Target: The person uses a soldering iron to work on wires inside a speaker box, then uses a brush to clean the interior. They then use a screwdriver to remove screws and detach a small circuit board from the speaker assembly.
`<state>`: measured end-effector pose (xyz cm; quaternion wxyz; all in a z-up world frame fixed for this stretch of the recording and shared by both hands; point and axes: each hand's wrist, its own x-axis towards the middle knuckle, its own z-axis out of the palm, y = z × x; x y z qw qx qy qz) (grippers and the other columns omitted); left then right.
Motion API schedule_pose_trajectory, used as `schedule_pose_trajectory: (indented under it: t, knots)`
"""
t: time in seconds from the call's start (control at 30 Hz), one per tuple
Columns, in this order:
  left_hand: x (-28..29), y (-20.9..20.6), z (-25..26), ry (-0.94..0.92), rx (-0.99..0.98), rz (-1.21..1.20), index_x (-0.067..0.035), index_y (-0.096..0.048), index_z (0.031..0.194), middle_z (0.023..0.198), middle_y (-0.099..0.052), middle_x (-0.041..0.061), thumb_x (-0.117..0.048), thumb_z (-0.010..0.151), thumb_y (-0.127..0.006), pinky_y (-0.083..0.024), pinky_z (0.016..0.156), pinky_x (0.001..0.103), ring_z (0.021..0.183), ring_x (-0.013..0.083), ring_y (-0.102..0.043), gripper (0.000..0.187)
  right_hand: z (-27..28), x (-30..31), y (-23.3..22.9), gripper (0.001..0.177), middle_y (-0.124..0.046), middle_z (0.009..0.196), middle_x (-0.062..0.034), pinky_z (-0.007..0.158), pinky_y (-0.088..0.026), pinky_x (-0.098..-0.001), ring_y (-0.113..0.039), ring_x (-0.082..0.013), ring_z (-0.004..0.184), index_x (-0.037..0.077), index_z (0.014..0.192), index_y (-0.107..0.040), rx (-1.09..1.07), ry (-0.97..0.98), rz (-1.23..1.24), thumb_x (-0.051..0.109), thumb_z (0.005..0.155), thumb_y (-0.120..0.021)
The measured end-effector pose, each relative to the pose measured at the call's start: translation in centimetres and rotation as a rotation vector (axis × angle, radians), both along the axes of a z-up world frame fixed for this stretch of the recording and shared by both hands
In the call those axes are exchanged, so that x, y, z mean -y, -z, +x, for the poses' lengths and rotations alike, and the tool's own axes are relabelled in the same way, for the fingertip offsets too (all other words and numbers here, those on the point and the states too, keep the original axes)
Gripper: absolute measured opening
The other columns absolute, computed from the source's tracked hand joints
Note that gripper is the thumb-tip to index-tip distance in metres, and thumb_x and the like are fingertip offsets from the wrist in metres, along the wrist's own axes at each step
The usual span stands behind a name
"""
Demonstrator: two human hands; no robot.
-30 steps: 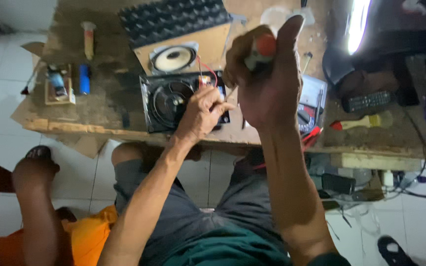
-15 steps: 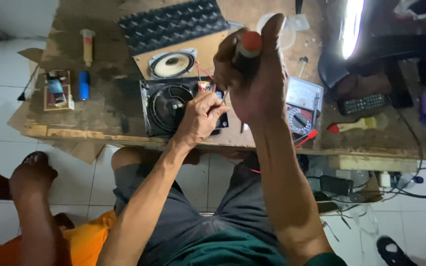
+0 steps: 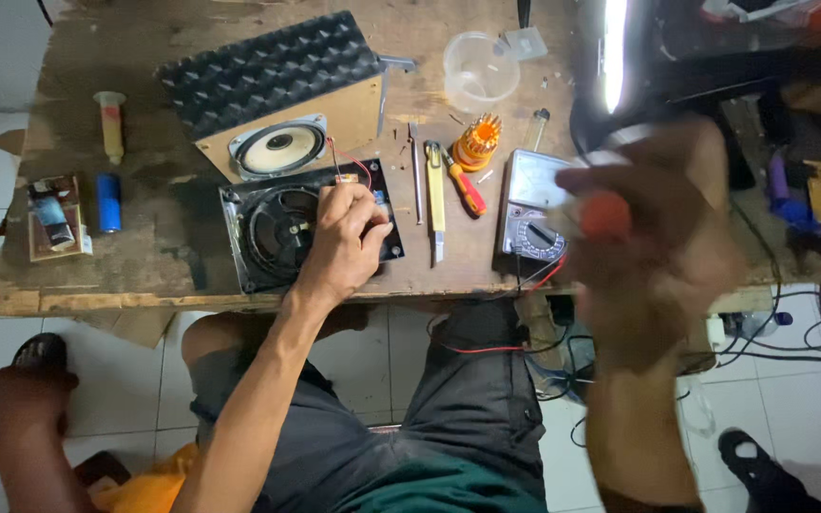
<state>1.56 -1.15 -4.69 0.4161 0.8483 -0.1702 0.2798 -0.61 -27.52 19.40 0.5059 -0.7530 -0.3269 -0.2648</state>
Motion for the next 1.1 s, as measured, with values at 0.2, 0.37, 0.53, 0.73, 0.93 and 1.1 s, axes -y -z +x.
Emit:
schedule_pose_trajectory:
  t: [0.2,0.37,0.53,0.73,0.93,1.1]
  knots:
    - [-0.1,0.8,0.3,-0.015,-0.049,0.003,-0.011,-0.071,0.092,0.11,-0.064,0.007,-0.006,0.089,-0.09,-0.055,0.102,0.047,0.111,0.0383,-0.066,0.019,2.0,7.0,11.5,0.05,-0.08,0.107,-0.0126,0.097,-0.061,-0.0446,-0.071,-0.0406,0.113,-0.003,0.128,-0.085,0.296,0.242,-0.4,0.035,0.097,-0.094]
    - [0.0,0.4,0.1,-0.025,-0.069,0.009,-0.013,-0.072,0.091,0.109,-0.066,0.006,-0.008,0.088,-0.091,-0.055,0.101,0.047,0.11,0.0363,-0.066,0.02,3.9,4.9,14.3,0.032,-0.076,0.116,-0.0165,0.073,-0.063,-0.0462,-0.077,-0.0371,0.088,0.008,0.128,-0.08,0.304,0.253,-0.623,0.017,0.099,-0.089]
    - [-0.2,-0.4,-0.3,-0.02,-0.073,-0.006,-0.013,-0.073,0.092,0.11,-0.067,0.007,-0.006,0.087,-0.091,-0.056,0.101,0.048,0.11,0.0371,-0.067,0.02,7.7,5.2,16.3,0.024,-0.072,0.122,-0.016,0.081,-0.063,-0.0482,-0.077,-0.0421,0.1,0.008,0.125,-0.076,0.254,0.266,-0.761,0.003,0.101,-0.077]
    - [-0.1,-0.2,-0.1,-0.03,-0.086,-0.019,-0.013,-0.074,0.092,0.11,-0.068,0.006,-0.007,0.088,-0.091,-0.056,0.102,0.047,0.111,0.0362,-0.067,0.019,10.5,4.7,17.8,0.044,-0.067,0.122,-0.0121,0.083,-0.058,-0.0448,-0.069,-0.0362,0.112,0.008,0.122,-0.08,0.265,0.465,-0.941,0.022,0.082,-0.093]
    - [-0.3,0.1,-0.1,-0.011,-0.078,-0.028,-0.013,-0.074,0.092,0.109,-0.068,0.006,-0.008,0.088,-0.091,-0.057,0.1,0.048,0.111,0.0371,-0.068,0.019,8.1,1.5,20.9,0.029,-0.066,0.104,-0.0068,0.085,-0.049,-0.0466,-0.066,-0.0325,0.104,0.013,0.114,-0.08,0.21,0.47,-0.892,0.026,0.089,-0.088]
    - [-0.1,-0.3,0.0,-0.029,-0.058,-0.037,-0.013,-0.075,0.105,0.109,-0.07,0.006,-0.012,0.094,-0.089,-0.057,0.099,0.047,0.108,0.0362,-0.069,0.017,8.4,0.7,22.7,0.047,-0.063,0.096,-0.0063,0.066,-0.056,-0.0501,-0.069,-0.0344,0.079,0.018,0.126,-0.073,0.041,0.506,-0.932,0.017,0.08,-0.08]
